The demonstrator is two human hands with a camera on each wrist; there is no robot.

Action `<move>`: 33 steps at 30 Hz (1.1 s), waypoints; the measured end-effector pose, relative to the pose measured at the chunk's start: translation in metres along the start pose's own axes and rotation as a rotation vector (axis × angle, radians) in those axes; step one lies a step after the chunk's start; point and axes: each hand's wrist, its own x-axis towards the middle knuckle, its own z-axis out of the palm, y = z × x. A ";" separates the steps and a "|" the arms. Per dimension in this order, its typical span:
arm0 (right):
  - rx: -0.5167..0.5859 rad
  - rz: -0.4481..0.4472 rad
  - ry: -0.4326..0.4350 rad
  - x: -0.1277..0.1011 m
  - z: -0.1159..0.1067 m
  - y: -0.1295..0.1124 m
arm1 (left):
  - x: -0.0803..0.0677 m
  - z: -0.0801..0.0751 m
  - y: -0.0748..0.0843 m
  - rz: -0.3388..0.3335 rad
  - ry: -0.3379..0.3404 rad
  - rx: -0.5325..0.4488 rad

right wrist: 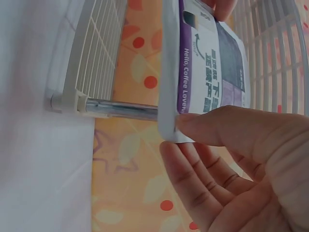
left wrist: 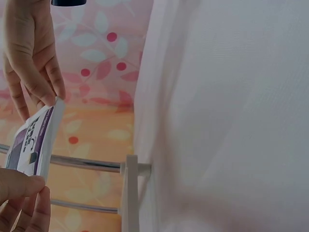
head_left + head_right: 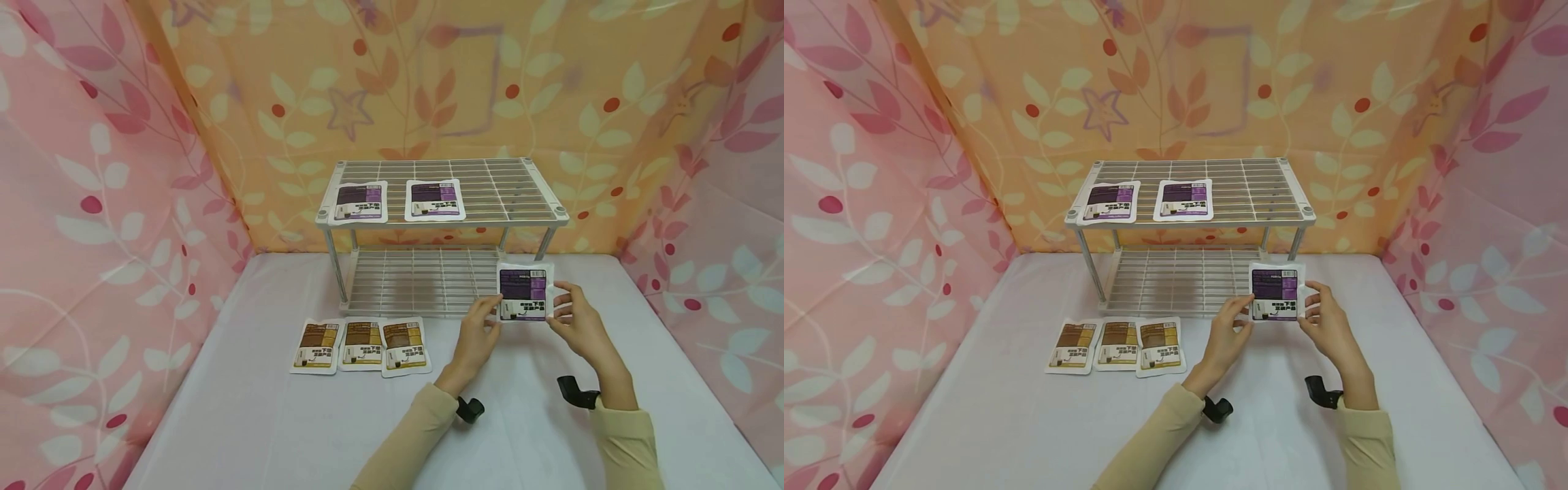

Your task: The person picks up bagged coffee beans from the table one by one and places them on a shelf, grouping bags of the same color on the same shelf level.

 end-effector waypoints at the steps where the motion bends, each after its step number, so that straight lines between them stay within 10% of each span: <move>1: -0.009 -0.014 0.007 0.000 0.001 0.000 | 0.000 -0.001 0.000 0.005 0.003 0.000; 33: 0.002 -0.230 0.233 0.011 0.011 -0.015 | 0.019 -0.032 0.017 0.156 0.094 0.062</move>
